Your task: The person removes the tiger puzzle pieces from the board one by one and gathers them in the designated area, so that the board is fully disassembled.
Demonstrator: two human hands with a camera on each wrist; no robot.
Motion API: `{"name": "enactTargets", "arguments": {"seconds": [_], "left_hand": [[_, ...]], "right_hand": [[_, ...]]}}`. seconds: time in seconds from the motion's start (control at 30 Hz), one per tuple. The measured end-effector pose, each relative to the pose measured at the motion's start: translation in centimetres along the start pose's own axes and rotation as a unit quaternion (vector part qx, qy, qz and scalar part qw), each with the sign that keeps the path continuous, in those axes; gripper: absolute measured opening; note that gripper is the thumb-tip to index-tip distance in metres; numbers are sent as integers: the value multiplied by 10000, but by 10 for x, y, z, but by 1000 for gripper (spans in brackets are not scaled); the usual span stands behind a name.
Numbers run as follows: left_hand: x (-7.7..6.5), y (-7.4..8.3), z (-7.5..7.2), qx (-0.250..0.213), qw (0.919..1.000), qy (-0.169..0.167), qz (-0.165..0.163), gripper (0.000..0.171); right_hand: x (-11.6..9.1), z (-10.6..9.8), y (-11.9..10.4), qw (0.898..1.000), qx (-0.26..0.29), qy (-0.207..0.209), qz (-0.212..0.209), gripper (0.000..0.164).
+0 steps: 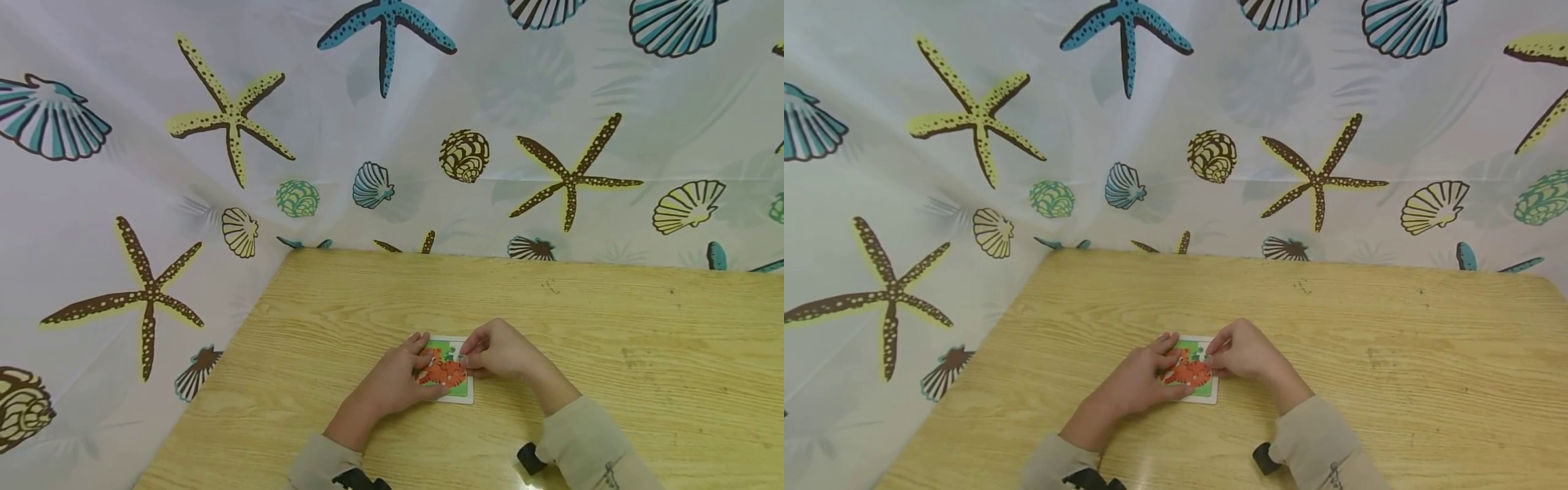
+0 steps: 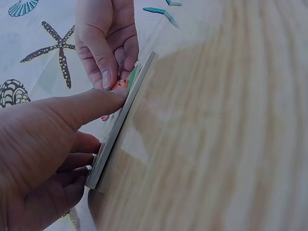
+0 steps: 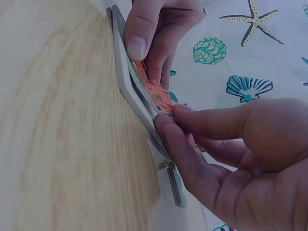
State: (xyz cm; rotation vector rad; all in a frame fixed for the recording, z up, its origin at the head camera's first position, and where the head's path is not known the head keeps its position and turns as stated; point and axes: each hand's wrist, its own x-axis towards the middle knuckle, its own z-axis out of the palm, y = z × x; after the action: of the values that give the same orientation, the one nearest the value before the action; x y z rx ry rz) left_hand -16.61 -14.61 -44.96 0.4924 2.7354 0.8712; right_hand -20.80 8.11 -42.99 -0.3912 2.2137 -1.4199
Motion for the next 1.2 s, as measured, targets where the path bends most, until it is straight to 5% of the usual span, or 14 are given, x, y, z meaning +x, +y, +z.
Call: {"name": "enactTargets", "arguments": {"seconds": [0.4,1.2], "left_hand": [[-1,-1,2,304,9992,177,210,78],[1,1,6,247,9996,162,24,80]], "right_hand": [[-1,1,-3,9989,-459,131,13,3],[0,-8,1,9996,266,130,-32,8]]}}
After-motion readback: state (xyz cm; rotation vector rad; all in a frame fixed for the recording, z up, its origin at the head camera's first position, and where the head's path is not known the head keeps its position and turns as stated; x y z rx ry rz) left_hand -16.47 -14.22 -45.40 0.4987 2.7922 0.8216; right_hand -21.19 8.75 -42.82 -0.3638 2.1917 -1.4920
